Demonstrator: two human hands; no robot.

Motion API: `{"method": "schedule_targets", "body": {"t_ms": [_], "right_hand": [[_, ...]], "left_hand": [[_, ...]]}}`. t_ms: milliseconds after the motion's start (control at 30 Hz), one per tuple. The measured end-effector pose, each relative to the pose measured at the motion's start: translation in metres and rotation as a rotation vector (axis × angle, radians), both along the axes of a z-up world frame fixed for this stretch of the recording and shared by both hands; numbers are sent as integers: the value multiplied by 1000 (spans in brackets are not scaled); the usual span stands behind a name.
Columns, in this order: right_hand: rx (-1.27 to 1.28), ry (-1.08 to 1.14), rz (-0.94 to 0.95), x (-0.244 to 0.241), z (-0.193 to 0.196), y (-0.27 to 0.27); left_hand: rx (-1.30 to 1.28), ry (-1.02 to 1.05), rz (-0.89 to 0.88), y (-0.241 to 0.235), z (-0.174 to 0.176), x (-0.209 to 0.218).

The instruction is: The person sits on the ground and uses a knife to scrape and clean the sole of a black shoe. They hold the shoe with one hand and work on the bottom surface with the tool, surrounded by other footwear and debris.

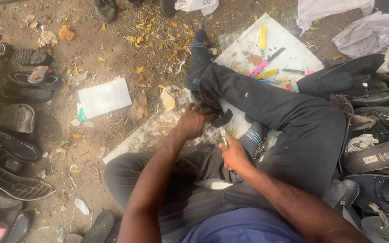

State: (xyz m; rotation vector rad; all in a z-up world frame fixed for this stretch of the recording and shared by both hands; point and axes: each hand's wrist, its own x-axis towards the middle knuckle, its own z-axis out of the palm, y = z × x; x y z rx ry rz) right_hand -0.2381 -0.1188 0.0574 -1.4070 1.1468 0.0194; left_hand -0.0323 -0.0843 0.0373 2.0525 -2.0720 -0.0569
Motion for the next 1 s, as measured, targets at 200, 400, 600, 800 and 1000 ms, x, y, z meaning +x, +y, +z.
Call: {"method": "schedule_targets", "body": {"t_ms": [200,400,600,800,1000], "right_hand": [[26,-17,59,-1,4,-3],[-283,113,358,11,-36,-37],[-546,108,601,64,-61,-69],[-686,-100,520,89,-77,-59],[-513,31,540,46,-55,-27]], "left_hand": [[229,-262,-205,-14,-3,-2],[26,-11,98,0,-48,0],[-209,611,506,14,-68,9],[-270,896,731,13,-59,10],[-379,933,758,10,-80,18]]}}
